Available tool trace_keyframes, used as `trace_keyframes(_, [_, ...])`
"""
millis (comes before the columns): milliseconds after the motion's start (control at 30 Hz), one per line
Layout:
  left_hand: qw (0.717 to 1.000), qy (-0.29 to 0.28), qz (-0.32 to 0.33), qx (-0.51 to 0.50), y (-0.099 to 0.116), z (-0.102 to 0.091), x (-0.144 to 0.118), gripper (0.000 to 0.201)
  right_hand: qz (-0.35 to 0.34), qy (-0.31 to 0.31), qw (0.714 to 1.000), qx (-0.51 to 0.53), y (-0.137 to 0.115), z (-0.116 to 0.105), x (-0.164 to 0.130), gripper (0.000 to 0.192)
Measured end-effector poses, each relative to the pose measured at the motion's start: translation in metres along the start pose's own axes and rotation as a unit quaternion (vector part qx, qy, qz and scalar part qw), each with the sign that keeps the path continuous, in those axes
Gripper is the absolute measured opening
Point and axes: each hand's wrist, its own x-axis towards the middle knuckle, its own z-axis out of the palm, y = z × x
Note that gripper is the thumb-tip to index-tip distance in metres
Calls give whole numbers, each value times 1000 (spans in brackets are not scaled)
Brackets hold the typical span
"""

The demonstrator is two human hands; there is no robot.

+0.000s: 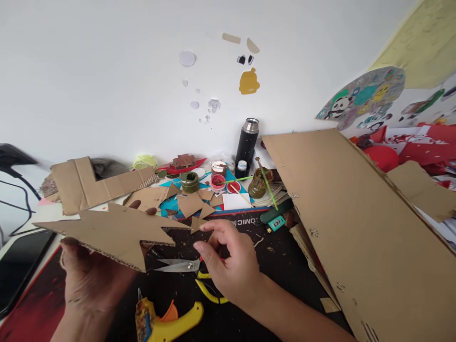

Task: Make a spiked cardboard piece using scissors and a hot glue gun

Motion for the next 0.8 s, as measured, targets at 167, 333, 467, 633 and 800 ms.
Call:
trace_keyframes(167, [1000, -16, -4, 1, -1, -2, 1, 78, 35, -41, 998, -36, 7, 1, 0, 36])
trace_keyframes(333, [999, 12, 16, 33, -5, 6, -1, 82, 31, -46, 996, -69, 13, 3, -1, 40])
trace_keyframes(467, [998, 19, 6, 61, -8, 5, -5, 89, 7, -41, 996, -78, 15, 3, 0, 37])
trace_keyframes(633, [996, 11, -2, 83, -11, 1, -6, 86, -8, -46, 994, -94, 15, 3, 1, 34])
trace_keyframes(800, [995, -1, 6, 102, -14, 5, -7, 79, -20, -61, 991, -117, 18, 3, 1, 34])
